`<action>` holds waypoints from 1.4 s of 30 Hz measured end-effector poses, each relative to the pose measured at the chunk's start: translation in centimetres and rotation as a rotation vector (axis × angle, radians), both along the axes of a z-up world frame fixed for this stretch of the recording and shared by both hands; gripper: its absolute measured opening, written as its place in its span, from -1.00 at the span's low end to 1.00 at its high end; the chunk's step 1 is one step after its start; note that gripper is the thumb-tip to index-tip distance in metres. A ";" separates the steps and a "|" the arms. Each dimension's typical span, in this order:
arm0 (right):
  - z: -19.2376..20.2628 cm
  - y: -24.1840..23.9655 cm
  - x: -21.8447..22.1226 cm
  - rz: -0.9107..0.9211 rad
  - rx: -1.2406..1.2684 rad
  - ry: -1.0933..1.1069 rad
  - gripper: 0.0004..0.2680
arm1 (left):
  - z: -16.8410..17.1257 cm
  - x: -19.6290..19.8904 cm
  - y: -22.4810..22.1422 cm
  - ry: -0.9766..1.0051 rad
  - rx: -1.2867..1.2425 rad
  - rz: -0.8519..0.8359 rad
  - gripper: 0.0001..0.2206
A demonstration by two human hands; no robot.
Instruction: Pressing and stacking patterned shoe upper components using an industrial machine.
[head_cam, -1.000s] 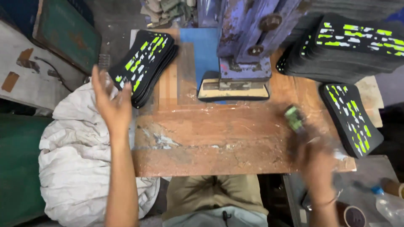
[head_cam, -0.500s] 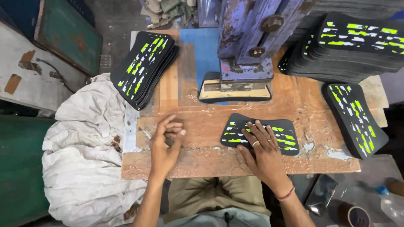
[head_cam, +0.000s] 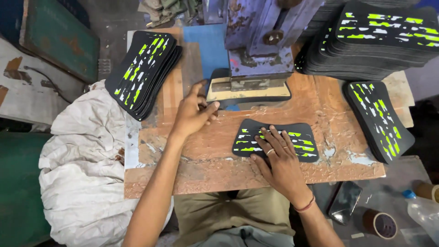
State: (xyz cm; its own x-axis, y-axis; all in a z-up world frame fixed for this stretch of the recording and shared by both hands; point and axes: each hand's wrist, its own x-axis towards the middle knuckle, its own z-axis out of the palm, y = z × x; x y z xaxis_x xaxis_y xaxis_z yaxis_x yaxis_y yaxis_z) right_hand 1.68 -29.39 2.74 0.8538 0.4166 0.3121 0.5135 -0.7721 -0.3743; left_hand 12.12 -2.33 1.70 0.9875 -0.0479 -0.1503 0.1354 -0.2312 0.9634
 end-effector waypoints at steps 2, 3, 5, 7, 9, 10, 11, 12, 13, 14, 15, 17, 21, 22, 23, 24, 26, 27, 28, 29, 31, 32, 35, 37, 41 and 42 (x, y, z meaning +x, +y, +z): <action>0.0 0.2 -0.4 -0.008 -0.015 -0.011 -0.63 | -1.6 0.9 -0.5 0.003 -0.087 0.005 -0.40; 0.0 0.4 -0.7 -0.015 -0.030 -0.017 -0.61 | -2.5 1.1 -0.8 0.010 -0.174 0.011 -0.45; 0.3 1.2 -2.2 -0.025 -0.072 -0.036 -0.57 | -2.5 0.7 -1.5 0.078 -0.175 0.016 -0.51; 0.3 1.3 -3.6 -0.034 -0.112 -0.058 -0.52 | -1.7 -1.1 -1.3 0.144 -0.175 0.023 -0.57; -0.3 0.6 -4.6 -0.038 -0.175 -0.091 -0.43 | 0.1 -4.0 -0.4 0.109 -0.016 0.021 -0.52; -0.6 -0.3 -3.9 -0.042 -0.173 -0.093 -0.43 | -0.5 -6.4 2.4 0.105 -0.013 0.018 -0.52; -1.0 -1.3 -3.3 -0.080 -0.205 -0.082 -0.41 | -1.1 -9.1 5.3 0.097 -0.007 -0.034 -0.45; -1.4 -2.1 -2.8 -0.117 -0.236 -0.070 -0.39 | -1.8 -11.7 8.3 0.089 -0.002 -0.087 -0.38; -1.1 -2.3 -1.4 -0.116 -0.239 -0.059 -0.39 | -1.9 -13.1 9.8 0.100 -0.005 -0.086 -0.38; -0.7 -2.4 -0.1 -0.152 -0.261 -0.043 -0.38 | -2.0 -14.6 11.4 0.257 -0.045 -0.069 -0.47; -0.4 -2.2 1.4 -0.176 -0.278 -0.035 -0.37 | -1.9 -16.3 13.2 0.407 -0.085 -0.038 -0.56; -0.2 -0.1 5.2 -0.130 -0.260 -0.081 -0.37 | -1.0 -16.0 12.4 0.438 -0.042 0.034 -0.64; 1.0 5.2 8.6 0.044 -0.362 0.106 -0.40 | -3.6 -15.0 11.3 0.225 0.130 -0.022 -0.74; 0.5 5.8 8.5 0.042 -0.363 0.105 -0.40 | -3.3 -14.8 11.2 0.223 0.129 -0.023 -0.74; -0.2 6.4 8.3 0.110 -0.314 -0.067 -0.42 | -3.1 -14.7 11.1 0.159 0.104 -0.040 -0.76; -0.9 7.0 8.2 0.177 -0.262 -0.238 -0.44 | -2.9 -14.5 11.0 0.095 0.080 -0.058 -0.79; -1.0 7.7 7.7 0.157 -0.253 -0.204 -0.45 | -4.5 -15.0 11.3 0.121 0.071 -0.046 -0.77; -1.0 8.0 7.2 0.120 -0.241 -0.172 -0.46 | -5.0 -15.3 11.5 0.143 0.070 -0.049 -0.75; -0.8 7.8 6.6 0.120 -0.240 -0.161 -0.46 | -5.9 -15.8 11.8 0.154 0.070 -0.050 -0.75; -0.3 7.7 6.9 0.122 -0.238 -0.153 -0.48 | -6.6 -15.0 12.3 0.153 0.024 -0.008 -0.67; 0.4 6.8 6.6 0.125 -0.239 -0.142 -0.49 | -5.6 -13.8 12.3 0.155 -0.025 0.034 -0.58; 0.5 6.0 6.0 0.165 -0.177 -0.084 -0.50 | -4.1 -13.5 11.9 0.215 -0.020 0.065 -0.53; 0.6 3.8 2.6 0.259 -0.115 0.059 -0.51 | -3.3 -14.6 11.3 0.304 -0.019 0.131 -0.42; 0.4 2.9 0.7 0.296 -0.099 0.109 -0.50 | -3.4 -14.9 11.4 0.299 -0.001 0.151 -0.38; -0.5 1.9 -1.4 0.184 -0.100 0.033 -0.53 | -3.4 -14.9 11.5 0.315 0.013 0.113 -0.41; -0.7 1.6 -2.1 0.139 -0.125 0.033 -0.54 | -3.5 -15.2 11.3 0.308 0.050 0.075 -0.46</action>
